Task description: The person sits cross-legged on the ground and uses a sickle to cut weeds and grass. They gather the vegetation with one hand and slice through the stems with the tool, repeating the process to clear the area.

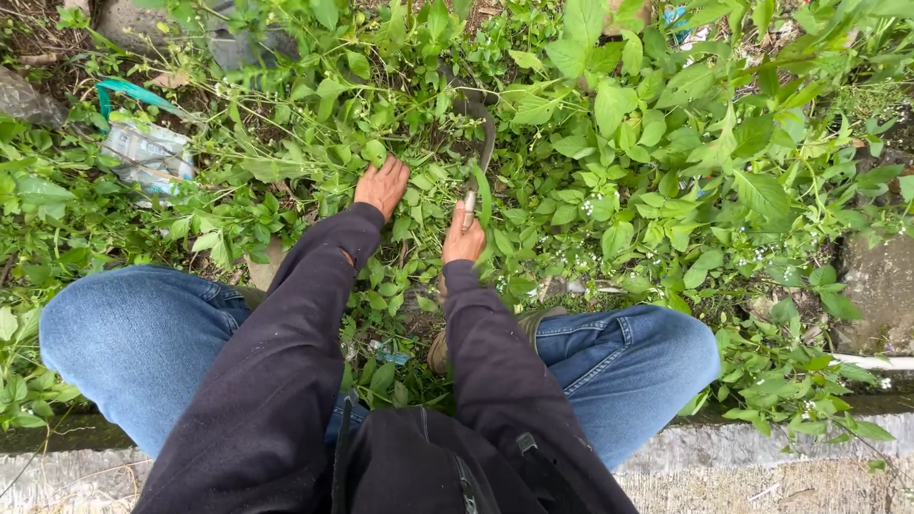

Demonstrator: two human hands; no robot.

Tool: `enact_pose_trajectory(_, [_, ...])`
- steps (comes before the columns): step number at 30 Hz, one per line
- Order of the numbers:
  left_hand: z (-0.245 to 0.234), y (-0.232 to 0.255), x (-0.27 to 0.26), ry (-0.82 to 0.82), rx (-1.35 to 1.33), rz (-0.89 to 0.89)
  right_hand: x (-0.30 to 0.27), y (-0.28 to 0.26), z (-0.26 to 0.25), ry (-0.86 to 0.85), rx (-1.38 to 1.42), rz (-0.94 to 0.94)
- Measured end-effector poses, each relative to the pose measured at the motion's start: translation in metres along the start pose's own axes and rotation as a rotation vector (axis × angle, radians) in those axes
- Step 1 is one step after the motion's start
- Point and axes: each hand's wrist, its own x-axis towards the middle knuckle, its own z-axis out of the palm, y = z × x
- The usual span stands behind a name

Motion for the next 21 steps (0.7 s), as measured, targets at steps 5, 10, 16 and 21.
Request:
enact_pose_trajectory(5, [-0.031,-0.008,-0.016,-0.083,-0.114,-0.073,0.001,0.032,0.013,-0.189,-0.276,0.089])
enact_pose_trajectory(10, [-0.019,0.0,-0.026,-0.099,-0.065,-0.063,-0.016,0.013,0.009,-0.062,-0.088,0.044])
enact_pose_trajectory(16, [0.0,0.004,-0.023,-0.082,-0.021,-0.079,-0.01,-0.023,0.004,-0.127,-0.096,-0.02])
enact_pose_trajectory(21, [0.084,0.01,-0.007,-0.313,-0.065,-0.077,-0.026,-0.015,0.007,-0.135,-0.193,0.047])
